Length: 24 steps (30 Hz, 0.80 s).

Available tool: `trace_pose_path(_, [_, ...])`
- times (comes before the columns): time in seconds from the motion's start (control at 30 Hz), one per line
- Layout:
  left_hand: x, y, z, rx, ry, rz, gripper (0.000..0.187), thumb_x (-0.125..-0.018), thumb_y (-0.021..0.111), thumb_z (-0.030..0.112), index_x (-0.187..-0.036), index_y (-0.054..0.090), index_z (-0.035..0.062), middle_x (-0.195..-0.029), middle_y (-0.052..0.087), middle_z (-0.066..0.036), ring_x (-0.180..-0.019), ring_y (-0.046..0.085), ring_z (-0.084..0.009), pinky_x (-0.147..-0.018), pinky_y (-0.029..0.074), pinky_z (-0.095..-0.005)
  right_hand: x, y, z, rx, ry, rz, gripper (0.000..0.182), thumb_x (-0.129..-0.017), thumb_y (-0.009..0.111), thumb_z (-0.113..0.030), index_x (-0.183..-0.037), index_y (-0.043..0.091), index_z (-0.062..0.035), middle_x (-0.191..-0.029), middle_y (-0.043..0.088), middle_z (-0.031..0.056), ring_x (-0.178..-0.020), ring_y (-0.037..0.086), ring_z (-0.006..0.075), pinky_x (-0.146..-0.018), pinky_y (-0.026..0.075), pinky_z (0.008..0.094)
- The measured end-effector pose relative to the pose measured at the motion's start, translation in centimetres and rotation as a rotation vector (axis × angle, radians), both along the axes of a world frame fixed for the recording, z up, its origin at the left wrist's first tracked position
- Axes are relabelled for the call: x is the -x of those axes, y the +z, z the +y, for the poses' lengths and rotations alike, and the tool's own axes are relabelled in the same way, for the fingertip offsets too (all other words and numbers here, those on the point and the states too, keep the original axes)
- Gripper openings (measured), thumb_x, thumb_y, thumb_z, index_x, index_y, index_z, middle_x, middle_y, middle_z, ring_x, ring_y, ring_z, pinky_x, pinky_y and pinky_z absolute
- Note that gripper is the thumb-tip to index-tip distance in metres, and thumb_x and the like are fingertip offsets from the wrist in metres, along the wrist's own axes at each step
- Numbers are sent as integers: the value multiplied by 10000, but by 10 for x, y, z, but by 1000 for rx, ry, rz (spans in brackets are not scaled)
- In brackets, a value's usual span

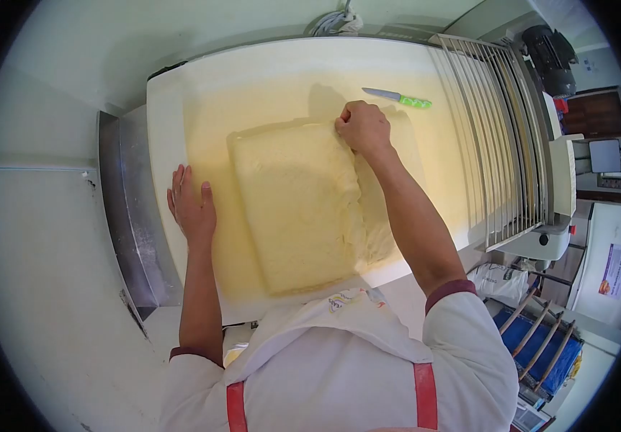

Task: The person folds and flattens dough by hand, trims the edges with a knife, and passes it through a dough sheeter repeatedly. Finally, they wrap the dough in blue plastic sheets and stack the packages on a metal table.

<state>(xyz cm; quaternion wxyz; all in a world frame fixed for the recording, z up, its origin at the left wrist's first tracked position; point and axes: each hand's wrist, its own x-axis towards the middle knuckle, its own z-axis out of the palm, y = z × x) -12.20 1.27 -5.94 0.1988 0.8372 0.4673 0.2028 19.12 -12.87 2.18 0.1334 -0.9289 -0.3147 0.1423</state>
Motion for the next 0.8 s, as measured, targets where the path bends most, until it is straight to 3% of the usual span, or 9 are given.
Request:
trace_pose_path(0.03, [0, 1, 0, 15, -6, -31, 483, -937, 532, 277, -1356, 452, 50, -1448, 409, -112, -1377, 327, -266, -1158, 155, -438, -5, 2, 0, 21, 20, -5, 113, -829, 638, -187, -861, 686, -89, -773, 681, 100, -732, 653, 251, -679, 504, 361])
trace_pose_path(0.13, [-8, 25, -27, 265, -78, -423, 516, -949, 504, 328, -1370, 436, 38, -1442, 410, -151, -1376, 324, -308, -1162, 133, -442, -76, -33, -32, -540, 4, 93, 124, -857, 620, -167, -928, 702, -107, -777, 679, 105, -755, 655, 248, -700, 510, 365])
trace_pose_path(0.23, [-47, 57, -81, 154, -293, -122, 607, -959, 477, 344, -1442, 310, 17, -1506, 287, -187, -1421, 223, -320, -1162, 121, -450, -163, -37, -82, -559, 253, -293, 277, -844, 637, -99, -1119, 660, -115, -1153, 612, 138, -1068, 571, 293, -906, 465, 369])
trace_pose_path(0.3, [-75, 55, -106, 8, -351, 161, 640, -966, 463, 331, -1471, 238, 8, -1538, 214, -190, -1441, 165, -322, -1161, 123, -452, -191, -59, -112, -493, 377, -162, 299, -837, 639, -99, -1134, 654, -130, -1181, 592, 141, -1122, 527, 317, -940, 449, 372])
trace_pose_path(0.4, [-82, 60, -113, -14, -358, 217, 655, -966, 454, 288, -1480, 179, -9, -1558, 139, -192, -1452, 101, -336, -1160, 129, -463, -184, -56, -138, -322, 347, -119, 328, -847, 610, -81, -1172, 617, -129, -1136, 599, 157, -1065, 541, 352, -917, 457, 402])
trace_pose_path(0.5, [-88, 64, -114, 60, -340, 220, 646, -941, 479, 226, -1466, 206, -33, -1536, 189, -224, -1436, 149, -370, -1157, 142, -470, -176, -85, -169, -500, 88, -220, 337, -876, 563, -81, -1212, 565, -108, -1003, 620, 175, -951, 580, 375, -862, 471, 448])
trace_pose_path(0.6, [-126, 59, -134, -84, -391, 221, 641, -913, 503, 166, -1447, 230, -61, -1509, 240, -253, -1417, 204, -384, -1152, 155, -476, -130, -52, -207, -521, -180, 191, 337, -898, 527, -89, -1234, 517, -74, -890, 627, 191, -846, 607, 388, -791, 477, 483])
trace_pose_path(0.7, [-213, 64, -187, -73, -686, 49, 614, -910, 501, 136, -1434, 253, -68, -1493, 265, -263, -1408, 228, -384, -1148, 158, -480, -108, -55, -211, -706, -145, 252, 326, -905, 536, -114, -1227, 551, -62, -837, 635, 206, -789, 622, 373, -731, 483, 452])
trace_pose_path(0.8, [-292, 70, -226, -93, -680, 185, 607, -970, 417, 259, -1459, 217, -38, -1525, 226, -222, -1428, 191, -352, -1149, 151, -480, -111, -76, -183, -869, -103, 138, 311, -904, 557, -108, -1210, 595, -71, -846, 643, 208, -769, 643, 333, -694, 493, 389])
